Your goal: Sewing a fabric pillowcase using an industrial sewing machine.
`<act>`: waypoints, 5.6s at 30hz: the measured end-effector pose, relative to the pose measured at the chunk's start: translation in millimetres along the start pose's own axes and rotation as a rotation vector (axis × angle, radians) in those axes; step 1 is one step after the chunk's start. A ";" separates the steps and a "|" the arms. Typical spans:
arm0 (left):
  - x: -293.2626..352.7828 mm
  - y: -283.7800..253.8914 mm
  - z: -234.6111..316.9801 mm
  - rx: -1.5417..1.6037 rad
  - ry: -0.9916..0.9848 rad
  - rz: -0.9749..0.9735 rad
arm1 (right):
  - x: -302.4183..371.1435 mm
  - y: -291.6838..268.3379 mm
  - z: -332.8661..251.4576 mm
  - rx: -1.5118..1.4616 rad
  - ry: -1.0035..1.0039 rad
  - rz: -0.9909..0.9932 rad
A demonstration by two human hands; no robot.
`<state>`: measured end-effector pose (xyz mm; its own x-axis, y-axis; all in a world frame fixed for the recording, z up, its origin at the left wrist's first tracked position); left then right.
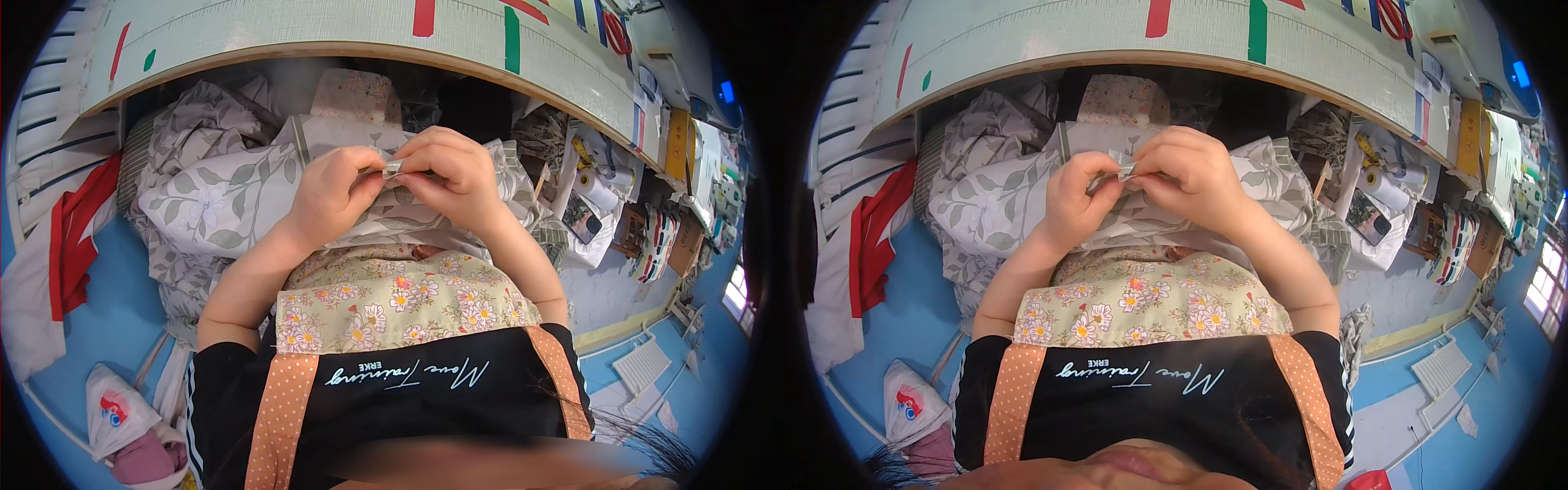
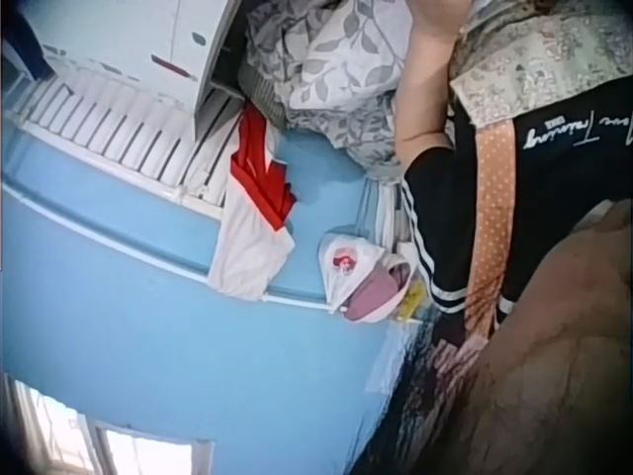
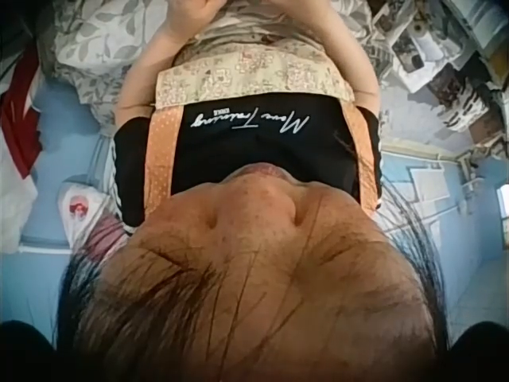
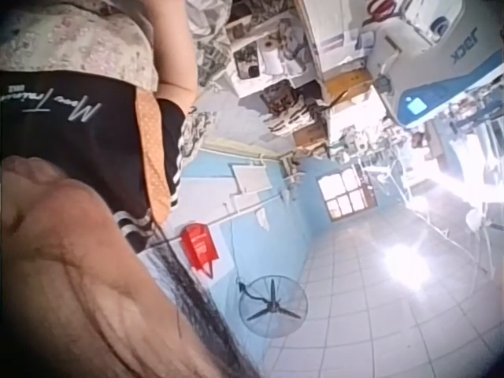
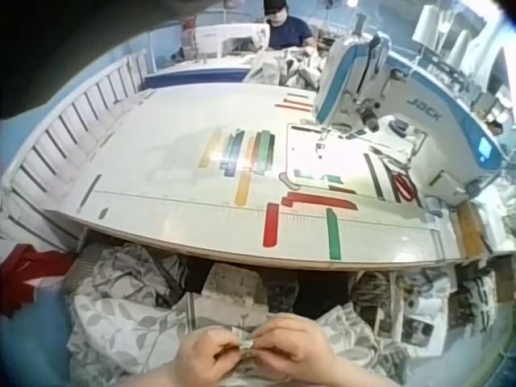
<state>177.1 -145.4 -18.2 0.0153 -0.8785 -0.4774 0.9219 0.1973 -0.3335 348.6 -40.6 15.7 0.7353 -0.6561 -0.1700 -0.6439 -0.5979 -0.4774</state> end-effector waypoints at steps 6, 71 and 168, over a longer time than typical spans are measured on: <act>-6.8 -5.1 4.4 0.100 -0.205 -0.025 | 3.2 -6.8 -6.0 -0.245 0.396 -0.027; -8.6 -2.1 7.7 0.077 0.242 0.019 | 20.0 0.7 -12.8 -0.018 -0.073 0.165; -20.0 -236.0 -58.3 0.000 -0.168 0.562 | 116.1 -61.7 36.2 0.472 0.312 0.053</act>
<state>-63.3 -149.0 22.6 0.5632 -0.6961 -0.4452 0.7545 0.6530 -0.0666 481.4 -63.2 -5.7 0.5609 -0.8275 0.0241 -0.4615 -0.3368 -0.8207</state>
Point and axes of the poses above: each hand's wrist, its own x-axis away from the middle knuckle, its own y-axis out of the palm, z = x × y, the point moved 1 cm from there along -x, towards the middle knuckle, and after that the axes turned 10 degrees about y, right-handed, at the moved point
